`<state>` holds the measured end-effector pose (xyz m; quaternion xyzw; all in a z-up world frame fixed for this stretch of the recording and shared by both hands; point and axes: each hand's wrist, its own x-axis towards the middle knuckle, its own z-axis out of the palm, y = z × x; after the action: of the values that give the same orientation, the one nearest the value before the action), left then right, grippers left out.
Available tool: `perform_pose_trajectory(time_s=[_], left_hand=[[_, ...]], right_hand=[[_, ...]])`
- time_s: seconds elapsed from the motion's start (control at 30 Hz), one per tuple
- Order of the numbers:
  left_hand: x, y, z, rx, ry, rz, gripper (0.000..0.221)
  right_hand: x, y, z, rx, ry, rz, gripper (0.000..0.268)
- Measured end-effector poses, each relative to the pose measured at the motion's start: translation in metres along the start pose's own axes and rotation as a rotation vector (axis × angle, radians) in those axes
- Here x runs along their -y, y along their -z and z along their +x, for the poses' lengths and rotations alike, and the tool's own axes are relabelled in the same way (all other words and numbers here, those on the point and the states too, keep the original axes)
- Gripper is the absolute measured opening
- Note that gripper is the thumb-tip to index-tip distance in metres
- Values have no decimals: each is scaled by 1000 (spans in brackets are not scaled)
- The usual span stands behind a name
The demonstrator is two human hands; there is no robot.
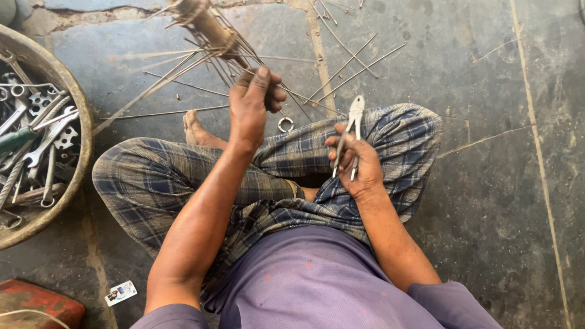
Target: The person assembles a bicycle wheel hub and spokes by hand while sitting on the floor. The person inserts spokes into the hub and arranges them into a wheel pattern using pliers.
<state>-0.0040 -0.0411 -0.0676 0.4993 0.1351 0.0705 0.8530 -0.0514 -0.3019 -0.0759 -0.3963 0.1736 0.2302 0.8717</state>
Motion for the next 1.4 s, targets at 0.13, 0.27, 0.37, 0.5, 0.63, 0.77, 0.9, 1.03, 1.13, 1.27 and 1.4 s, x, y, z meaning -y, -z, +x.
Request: perform_pose_trajectory(time_s=[0.13, 0.27, 0.37, 0.5, 0.63, 0.77, 0.9, 1.03, 1.13, 1.27, 1.4], left_hand=[[-7, 7, 1, 49, -28, -90, 29], [-7, 10, 2, 28, -33, -150, 27], [-8, 12, 5, 11, -37, -156, 26], [-7, 12, 4, 11, -34, -165, 25], [-7, 10, 3, -2, -44, -148, 25], [-7, 10, 3, -3, -38, -144, 25], [-8, 8, 0, 12, -24, -132, 26], [-9, 7, -3, 20, -23, -103, 27], [-10, 6, -2, 18, -23, -115, 27], [-9, 7, -1, -1, -13, -116, 29], [-8, 8, -1, 8, -13, -101, 31]], right_hand=[[-3, -14, -6, 59, -35, -223, 58], [-11, -34, -16, 89, -157, -118, 80], [-18, -37, -21, 143, -136, -82, 84], [-22, -30, -16, 113, -59, -129, 87], [-19, -28, -14, 82, -17, -144, 86], [-19, -30, -16, 51, -4, -189, 87], [-21, -31, -10, 3, 40, -289, 83], [-24, -28, -4, -47, 64, -333, 77], [-25, -25, -2, -70, 68, -358, 72], [-27, -21, -1, -73, 144, -452, 62], [-26, -25, -4, -132, 130, -322, 37]])
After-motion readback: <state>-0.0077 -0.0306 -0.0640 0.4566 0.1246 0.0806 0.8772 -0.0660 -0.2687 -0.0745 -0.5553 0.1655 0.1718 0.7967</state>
